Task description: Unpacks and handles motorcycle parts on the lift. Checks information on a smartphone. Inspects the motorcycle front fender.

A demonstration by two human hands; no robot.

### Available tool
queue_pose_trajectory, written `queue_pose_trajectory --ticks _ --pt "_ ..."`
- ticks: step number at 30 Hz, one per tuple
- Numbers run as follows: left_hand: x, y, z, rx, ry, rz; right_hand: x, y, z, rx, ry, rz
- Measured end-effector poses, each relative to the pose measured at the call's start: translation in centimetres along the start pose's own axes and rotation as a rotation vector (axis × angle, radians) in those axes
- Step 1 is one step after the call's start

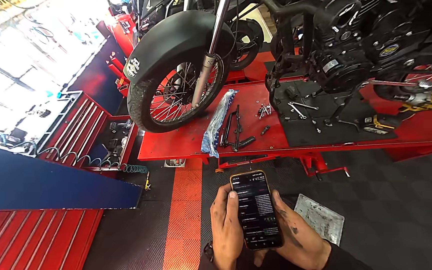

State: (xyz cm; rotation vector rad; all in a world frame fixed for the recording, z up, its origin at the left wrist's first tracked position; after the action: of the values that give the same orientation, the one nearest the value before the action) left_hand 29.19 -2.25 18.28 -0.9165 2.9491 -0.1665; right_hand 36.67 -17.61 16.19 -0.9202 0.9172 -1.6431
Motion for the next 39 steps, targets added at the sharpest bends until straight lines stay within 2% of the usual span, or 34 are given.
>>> queue_pose_trajectory --ticks 11,19,23,27,30,34,36,39 --pt "-0.2 0.5 0.2 0.088 0.179 -0.034 -0.5 -0.2 0.6 -0.042 -0.045 0.0" --pt "-0.7 0.4 0.0 0.119 0.196 -0.039 -0.8 -0.6 1.2 -0.022 -0.043 0.002" --pt "-0.8 1.0 1.7 0.126 0.161 -0.062 -0.9 -0.4 1.2 -0.008 -0.051 -0.043" --pt "-1.3 2.8 6.3 0.04 0.204 -0.125 -0.9 0.0 1.5 -0.031 -0.04 -0.056" --pt "-1.2 5.7 12.7 -0.198 0.333 -0.167 -0.7 0.1 1.8 -0.026 -0.037 -0.064" --pt "1.7 11.8 22.7 -0.701 0.614 -0.007 -0.5 0.2 2.0 -0.037 -0.023 -0.067" --pt "4.1 14.5 26.0 -0.834 0.762 0.079 -0.5 0.3 2.2 -0.043 -0.024 -0.067" --pt "8.4 17.5 29.2 -0.918 0.954 0.119 -0.5 0.4 2.5 -0.046 -0.024 -0.073"
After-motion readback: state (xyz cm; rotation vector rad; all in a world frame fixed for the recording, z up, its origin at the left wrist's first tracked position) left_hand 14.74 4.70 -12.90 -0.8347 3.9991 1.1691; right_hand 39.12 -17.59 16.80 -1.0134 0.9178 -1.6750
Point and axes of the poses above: each hand's wrist, its own x-axis away from the middle knuckle, its own y-axis out of the back of the hand, z = x × y, the point moved 1 cm from there along -x, towards the middle knuckle
